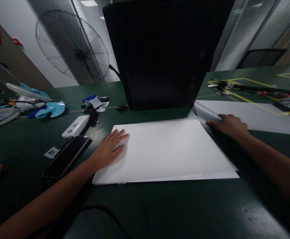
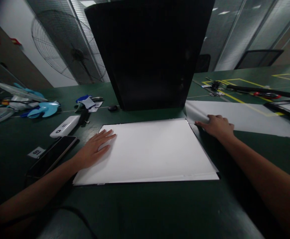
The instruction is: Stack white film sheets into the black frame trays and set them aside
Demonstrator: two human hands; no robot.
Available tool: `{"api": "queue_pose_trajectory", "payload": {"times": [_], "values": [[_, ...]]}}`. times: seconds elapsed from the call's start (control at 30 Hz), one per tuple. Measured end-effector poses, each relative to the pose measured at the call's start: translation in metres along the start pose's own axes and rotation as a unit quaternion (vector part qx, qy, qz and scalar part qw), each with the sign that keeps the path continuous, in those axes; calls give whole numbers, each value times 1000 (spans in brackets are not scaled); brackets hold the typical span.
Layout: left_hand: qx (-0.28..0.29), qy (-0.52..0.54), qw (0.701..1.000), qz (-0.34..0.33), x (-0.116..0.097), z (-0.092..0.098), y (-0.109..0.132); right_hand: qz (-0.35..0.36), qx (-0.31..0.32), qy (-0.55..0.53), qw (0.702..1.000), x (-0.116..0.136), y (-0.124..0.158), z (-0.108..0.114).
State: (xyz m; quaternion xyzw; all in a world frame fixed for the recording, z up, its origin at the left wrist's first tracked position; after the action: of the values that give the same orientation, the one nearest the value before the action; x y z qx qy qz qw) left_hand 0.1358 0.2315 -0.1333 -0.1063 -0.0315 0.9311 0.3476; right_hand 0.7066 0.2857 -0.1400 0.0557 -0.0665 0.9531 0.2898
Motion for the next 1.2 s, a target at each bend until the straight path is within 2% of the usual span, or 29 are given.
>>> {"api": "queue_pose_trajectory", "payload": {"times": [0.13, 0.2, 0.37, 0.43, 0.53, 0.57, 0.63, 0.7, 0.73, 0.8, 0.83, 0.9, 1.0, 1.07, 1.2], "values": [[-1, 2, 1000, -4, -2, 2, 0, -33, -31, -99, 994, -11, 2, 17], [0, 0, 1000, -6, -2, 2, 0, -66, -57, -170, 982, -20, 2, 25], [-1, 0, 1000, 0, -1, 1, 0, -114, -109, -372, 915, -27, 8, 35], [-2, 3, 1000, 1, -1, 1, 0, -98, -139, -447, 878, -20, 19, 39], [-3, 5, 1000, 3, 0, 0, 0, -18, -202, -525, 826, -4, 49, 54], [-3, 6, 1000, 3, 0, 0, 0, 12, -226, -517, 825, 2, 62, 61], [-2, 6, 1000, 3, 1, 0, 0, 90, -250, -438, 859, 22, 89, 70], [-1, 8, 1000, 3, 1, 0, 1, 232, -198, -330, 893, 53, 115, 69], [0, 9, 1000, 3, 0, 0, 1, 321, -147, -280, 893, 71, 130, 63], [1, 9, 1000, 4, 0, 1, 1, 469, -38, -197, 860, 98, 162, 47], [2, 9, 1000, 4, -1, 1, 1, 510, -4, -168, 844, 106, 174, 41], [1, 10, 1000, 5, -1, 1, 1, 538, 26, -133, 832, 118, 192, 33], [-4, 17, 1000, 7, 0, 1, 1, 521, 60, -124, 842, 129, 209, 31], [-8, 29, 999, 13, 1, 1, 1, 524, 96, -138, 835, 133, 223, 33], [-13, 46, 998, 33, 1, 2, 2, 592, 209, -174, 758, 136, 255, 41]]}}
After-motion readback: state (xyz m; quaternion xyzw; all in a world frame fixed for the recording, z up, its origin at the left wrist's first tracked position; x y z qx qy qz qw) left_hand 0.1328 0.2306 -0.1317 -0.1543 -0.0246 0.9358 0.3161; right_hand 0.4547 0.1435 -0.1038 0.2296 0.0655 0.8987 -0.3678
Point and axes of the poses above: each hand's wrist, its own y-axis away from the middle knuckle, its own z-axis out of the back of the hand, x = y × z, the point moved 7 cm from there along -y, towards the middle knuckle, and after that the axes turned 12 degrees about -z, right-handed, at the moved point
